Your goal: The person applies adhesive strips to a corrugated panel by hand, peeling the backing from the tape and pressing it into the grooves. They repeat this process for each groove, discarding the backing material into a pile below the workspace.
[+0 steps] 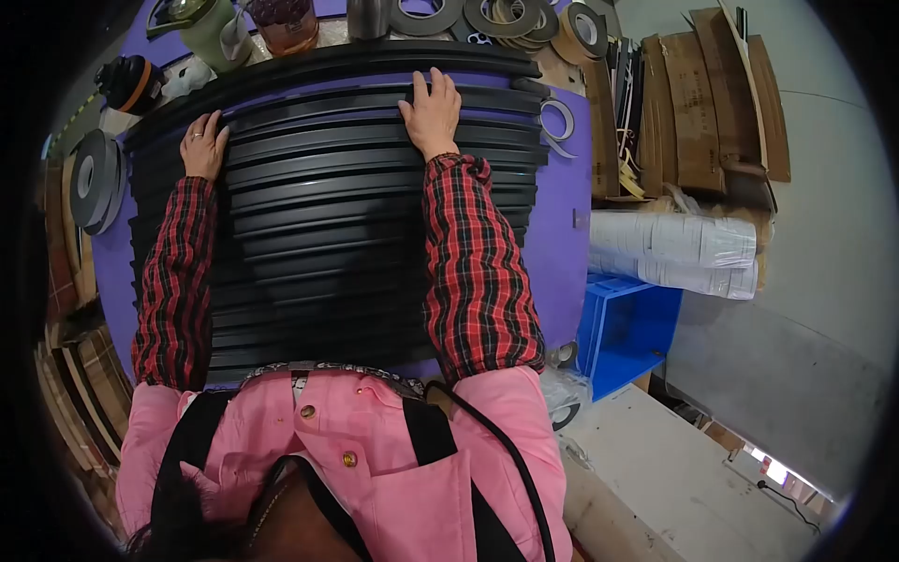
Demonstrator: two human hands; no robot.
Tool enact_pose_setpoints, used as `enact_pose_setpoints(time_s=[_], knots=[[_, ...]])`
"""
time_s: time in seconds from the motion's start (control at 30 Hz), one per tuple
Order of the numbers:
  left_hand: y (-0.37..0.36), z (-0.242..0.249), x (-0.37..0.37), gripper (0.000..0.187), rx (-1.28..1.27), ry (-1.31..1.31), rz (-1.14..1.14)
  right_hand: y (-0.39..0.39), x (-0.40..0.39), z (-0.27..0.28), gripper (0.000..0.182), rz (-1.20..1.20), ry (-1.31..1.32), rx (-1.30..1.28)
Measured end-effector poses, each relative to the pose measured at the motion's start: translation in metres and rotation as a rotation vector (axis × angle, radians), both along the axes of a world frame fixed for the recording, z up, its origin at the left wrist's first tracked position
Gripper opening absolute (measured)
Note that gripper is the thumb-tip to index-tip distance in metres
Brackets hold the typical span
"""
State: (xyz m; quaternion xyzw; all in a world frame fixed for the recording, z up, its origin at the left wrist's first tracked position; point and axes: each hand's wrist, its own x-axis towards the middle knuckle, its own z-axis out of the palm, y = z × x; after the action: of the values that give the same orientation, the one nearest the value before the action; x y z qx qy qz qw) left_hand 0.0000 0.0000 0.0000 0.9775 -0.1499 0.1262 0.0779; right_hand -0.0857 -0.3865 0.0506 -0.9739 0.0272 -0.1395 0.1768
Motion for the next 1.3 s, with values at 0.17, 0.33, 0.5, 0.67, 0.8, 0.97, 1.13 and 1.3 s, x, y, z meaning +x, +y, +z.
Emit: enact_pose_setpoints(time_s=[0.17,0.33,0.5,0.67,0.8,0.97,1.13,1.3], knots=[[0.011,0.022,0.012,0.038,0.065,0.098,-0.016,-0.001,0.005,-0.001,0.04,-0.065,0.101,-0.199],[0.003,0.015,0.006,0.038,0.04,0.173,0.037,-0.04,0.003,0.003,0.028,-0.041,-0.21,-0.047],[0.005,-0.001,0.009,0.037,0.025,0.031,-0.043,-0.164,-0.041,0.013,0.022,-0.616,0.025,-0.301],[-0.006,0.019,-0.001,0.033,-0.146,-0.025,-0.027,-0.237,-0.068,0.0,0.018,-0.187,0.249,-0.134],[-0.015,0.017,-0.011,0.032,-0.179,-0.041,-0.007,-0.254,-0.069,0.009,0.018,-0.322,0.25,-0.263],[-0.018,0.024,-0.018,0.032,-0.152,-0.036,-0.008,-0.249,-0.064,-0.002,0.028,-0.28,0.314,-0.296],[-0.011,0.021,-0.043,0.035,-0.236,-0.051,-0.019,-0.21,-0.075,0.027,0.033,-0.278,0.277,-0.455],[0.085,0.041,-0.105,0.027,-0.316,-0.106,0.18,-0.184,-0.125,0.033,0.04,-0.426,0.183,-0.1]])
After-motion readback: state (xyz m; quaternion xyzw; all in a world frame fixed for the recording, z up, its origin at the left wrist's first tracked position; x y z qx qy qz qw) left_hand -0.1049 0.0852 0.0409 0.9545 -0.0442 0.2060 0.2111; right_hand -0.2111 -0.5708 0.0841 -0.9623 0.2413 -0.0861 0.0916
